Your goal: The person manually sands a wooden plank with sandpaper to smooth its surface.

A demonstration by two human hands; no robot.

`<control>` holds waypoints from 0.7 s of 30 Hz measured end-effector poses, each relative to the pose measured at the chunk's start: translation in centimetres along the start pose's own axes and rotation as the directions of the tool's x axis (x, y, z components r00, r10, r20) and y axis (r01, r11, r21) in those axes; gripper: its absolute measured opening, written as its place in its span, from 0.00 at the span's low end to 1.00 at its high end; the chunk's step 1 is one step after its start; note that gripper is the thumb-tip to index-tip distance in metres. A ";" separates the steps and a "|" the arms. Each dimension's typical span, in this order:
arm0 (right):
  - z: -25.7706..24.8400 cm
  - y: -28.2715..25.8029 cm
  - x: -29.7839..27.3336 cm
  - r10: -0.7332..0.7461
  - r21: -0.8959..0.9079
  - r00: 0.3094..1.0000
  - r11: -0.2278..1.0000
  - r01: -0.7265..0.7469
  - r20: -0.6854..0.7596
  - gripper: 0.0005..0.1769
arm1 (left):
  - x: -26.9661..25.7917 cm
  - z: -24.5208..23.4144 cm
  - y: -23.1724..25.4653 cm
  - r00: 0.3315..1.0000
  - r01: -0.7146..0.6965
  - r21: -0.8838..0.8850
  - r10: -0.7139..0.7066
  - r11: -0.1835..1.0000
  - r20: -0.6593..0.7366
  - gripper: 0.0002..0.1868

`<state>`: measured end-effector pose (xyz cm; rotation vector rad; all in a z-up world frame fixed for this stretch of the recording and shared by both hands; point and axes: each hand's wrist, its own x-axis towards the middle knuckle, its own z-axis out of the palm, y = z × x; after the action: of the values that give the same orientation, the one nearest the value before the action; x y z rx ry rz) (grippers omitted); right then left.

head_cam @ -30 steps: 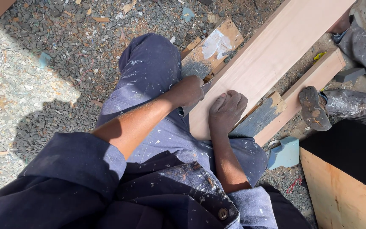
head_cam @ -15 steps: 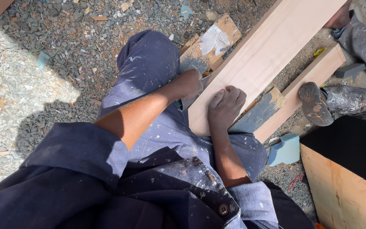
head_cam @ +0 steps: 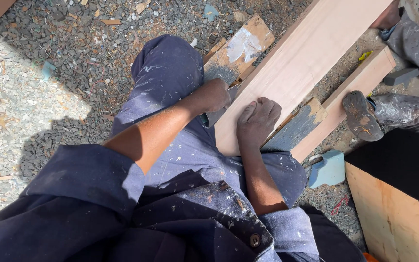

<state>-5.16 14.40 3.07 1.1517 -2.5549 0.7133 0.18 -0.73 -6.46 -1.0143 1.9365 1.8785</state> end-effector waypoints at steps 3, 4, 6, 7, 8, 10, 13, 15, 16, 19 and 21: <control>0.1 0.0 0.4 -0.036 0.012 0.999 0.999 0.036 -0.022 0.07 | 3.1 1.2 -1.2 0.989 -0.064 0.280 0.099 0.958 -0.113 0.14; -0.1 -0.1 0.3 -0.029 0.017 1.000 0.999 0.029 -0.011 0.07 | 1.6 0.7 -0.4 0.993 -0.068 0.289 0.091 0.955 -0.070 0.14; -0.2 -0.2 0.2 -0.020 0.022 1.000 1.000 0.020 -0.004 0.07 | -0.6 -0.1 0.8 0.996 -0.075 0.301 0.086 0.951 -0.026 0.15; -0.1 -0.2 0.1 -0.009 0.012 1.000 1.000 0.009 0.003 0.07 | -1.2 -0.4 1.1 0.998 -0.054 0.305 0.058 0.951 -0.003 0.16; -0.2 -0.1 -0.2 0.002 -0.002 1.000 1.000 -0.002 0.015 0.07 | -2.0 -0.4 1.4 0.999 -0.033 0.306 0.027 0.952 0.023 0.17; 0.0 0.0 0.2 -0.017 -0.003 1.000 1.000 0.017 0.005 0.08 | -3.9 -2.0 4.1 0.987 -0.150 0.528 0.098 0.836 0.125 0.16; 0.0 -0.1 0.4 -0.044 -0.001 0.999 0.999 0.044 -0.011 0.07 | -6.0 -2.6 4.9 0.977 -0.206 0.522 0.149 0.827 0.150 0.17; -0.4 -0.1 -0.2 -0.036 -0.005 0.999 0.999 0.036 0.003 0.07 | -8.4 -3.2 6.3 0.990 -0.136 0.295 0.117 0.946 0.082 0.18; -0.3 -0.1 -0.1 -0.031 -0.007 1.000 0.999 0.031 0.004 0.08 | -9.8 -4.4 8.3 0.979 -0.109 0.423 0.024 0.899 0.203 0.19; 0.2 0.0 0.4 -0.027 -0.018 1.000 0.999 0.027 0.005 0.08 | -6.0 -2.2 5.0 0.984 -0.131 0.460 0.059 0.878 0.167 0.16; -0.5 -0.3 -0.7 -0.017 -0.028 1.000 0.999 0.018 0.020 0.08 | -5.2 -0.3 2.1 0.984 -0.170 0.375 0.174 0.911 0.021 0.12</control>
<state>-4.49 14.94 3.34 1.1763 -2.5595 0.6625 2.72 0.40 -1.54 -0.7603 2.3402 1.4906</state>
